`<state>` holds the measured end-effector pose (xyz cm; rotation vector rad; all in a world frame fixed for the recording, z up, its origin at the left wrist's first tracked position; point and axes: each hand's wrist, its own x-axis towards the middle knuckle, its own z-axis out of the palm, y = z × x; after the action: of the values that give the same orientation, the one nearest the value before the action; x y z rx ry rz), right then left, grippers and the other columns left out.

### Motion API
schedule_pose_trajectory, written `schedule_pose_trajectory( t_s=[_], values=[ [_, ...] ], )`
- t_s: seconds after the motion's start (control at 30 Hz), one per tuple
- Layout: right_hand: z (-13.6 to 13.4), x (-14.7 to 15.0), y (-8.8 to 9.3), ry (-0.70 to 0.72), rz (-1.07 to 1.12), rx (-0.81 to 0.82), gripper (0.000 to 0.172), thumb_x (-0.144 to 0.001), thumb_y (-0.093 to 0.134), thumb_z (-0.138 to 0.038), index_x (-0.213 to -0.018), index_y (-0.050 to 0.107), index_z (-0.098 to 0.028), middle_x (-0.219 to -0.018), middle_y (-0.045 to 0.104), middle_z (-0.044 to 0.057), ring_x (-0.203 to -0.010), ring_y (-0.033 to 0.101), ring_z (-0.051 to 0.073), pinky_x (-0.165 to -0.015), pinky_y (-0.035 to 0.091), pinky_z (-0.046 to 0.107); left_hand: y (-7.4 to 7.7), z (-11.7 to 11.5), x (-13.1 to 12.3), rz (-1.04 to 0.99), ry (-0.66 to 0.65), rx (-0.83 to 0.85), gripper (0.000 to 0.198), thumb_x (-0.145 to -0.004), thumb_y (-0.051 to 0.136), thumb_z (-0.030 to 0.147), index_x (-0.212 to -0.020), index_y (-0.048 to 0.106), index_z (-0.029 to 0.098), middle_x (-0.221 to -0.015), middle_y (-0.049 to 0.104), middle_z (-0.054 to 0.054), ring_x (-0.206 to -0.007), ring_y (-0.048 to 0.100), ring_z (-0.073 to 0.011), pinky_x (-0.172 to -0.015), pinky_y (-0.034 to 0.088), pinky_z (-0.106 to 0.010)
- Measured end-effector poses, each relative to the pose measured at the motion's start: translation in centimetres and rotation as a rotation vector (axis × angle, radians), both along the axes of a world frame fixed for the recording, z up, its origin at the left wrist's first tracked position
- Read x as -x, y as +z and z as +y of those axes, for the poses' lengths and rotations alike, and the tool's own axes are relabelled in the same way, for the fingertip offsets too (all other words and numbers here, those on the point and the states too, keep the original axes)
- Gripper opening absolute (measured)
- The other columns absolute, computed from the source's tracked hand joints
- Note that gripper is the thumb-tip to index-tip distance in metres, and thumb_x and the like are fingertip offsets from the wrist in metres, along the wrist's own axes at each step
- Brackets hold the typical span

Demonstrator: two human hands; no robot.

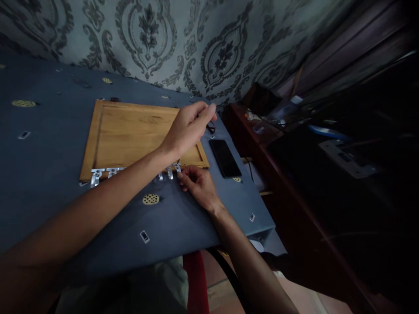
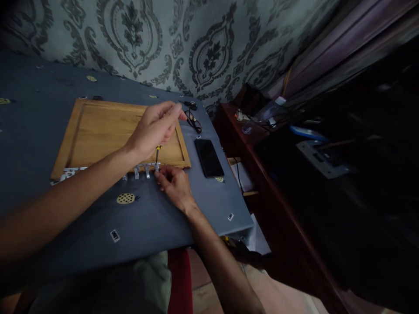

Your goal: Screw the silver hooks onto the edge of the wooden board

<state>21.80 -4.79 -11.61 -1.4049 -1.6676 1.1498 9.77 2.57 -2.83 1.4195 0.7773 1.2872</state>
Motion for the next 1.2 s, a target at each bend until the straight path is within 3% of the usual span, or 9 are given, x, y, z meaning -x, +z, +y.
schedule_pose_trajectory(
  t_s=[0.27,0.5,0.77,0.93,1.03,1.2],
  values=[
    [0.0,0.0,0.2,0.008,-0.003,0.009,0.038,-0.085,0.064,-0.056,-0.072,0.056,-0.021,-0.061,0.059,-0.002,-0.052,0.055,0.012,-0.058,0.040,0.027,-0.4,0.1,-0.4,-0.029,-0.006,-0.069,0.034,-0.107,0.047,0.018,-0.075,0.057,0.019,-0.049,0.035,0.008,-0.045,0.037,-0.0065,-0.047,0.028,-0.021],
    [-0.1,0.1,0.1,-0.005,0.012,0.010,0.037,-0.084,0.064,-0.056,-0.073,0.057,-0.021,-0.061,0.059,-0.002,-0.051,0.053,0.011,-0.056,0.039,0.026,-0.1,0.1,-0.4,-0.059,-0.094,-0.063,0.035,-0.107,0.043,0.011,-0.075,0.053,0.020,-0.042,0.033,0.011,-0.039,0.031,-0.0058,-0.043,0.025,-0.022],
    [0.0,0.1,0.0,-0.004,0.012,0.007,0.038,-0.084,0.065,-0.058,-0.073,0.057,-0.021,-0.061,0.060,-0.002,-0.051,0.053,0.011,-0.055,0.039,0.026,0.1,-0.1,0.0,-0.009,-0.155,-0.025,0.032,-0.108,0.040,0.016,-0.079,0.053,0.021,-0.044,0.029,0.011,-0.038,0.030,-0.0077,-0.042,0.023,-0.023],
    [0.0,0.0,-0.1,0.004,-0.001,-0.016,0.037,-0.085,0.064,-0.055,-0.072,0.056,-0.022,-0.058,0.059,-0.002,-0.051,0.052,0.011,-0.055,0.038,0.026,0.8,-0.3,0.6,0.159,-0.014,-0.070,0.029,-0.104,0.045,0.009,-0.078,0.052,0.019,-0.055,0.042,0.007,-0.051,0.042,-0.0082,-0.054,0.034,-0.022],
    [0.0,0.0,-0.1,0.003,-0.002,-0.014,0.037,-0.086,0.065,-0.055,-0.072,0.057,-0.021,-0.059,0.059,-0.002,-0.051,0.053,0.011,-0.055,0.038,0.026,0.8,-0.4,0.5,0.151,0.018,-0.063,0.027,-0.102,0.046,0.005,-0.079,0.054,0.019,-0.057,0.042,0.006,-0.055,0.042,-0.0087,-0.054,0.032,-0.022],
    [0.0,0.0,0.0,0.000,0.010,-0.011,0.038,-0.086,0.068,-0.055,-0.072,0.057,-0.021,-0.061,0.060,-0.002,-0.050,0.054,0.012,-0.055,0.039,0.026,0.1,-0.7,-0.4,0.016,0.013,-0.059,0.036,-0.107,0.049,0.026,-0.072,0.054,0.018,-0.056,0.033,0.007,-0.053,0.035,-0.0075,-0.051,0.028,-0.022]
  ],
)
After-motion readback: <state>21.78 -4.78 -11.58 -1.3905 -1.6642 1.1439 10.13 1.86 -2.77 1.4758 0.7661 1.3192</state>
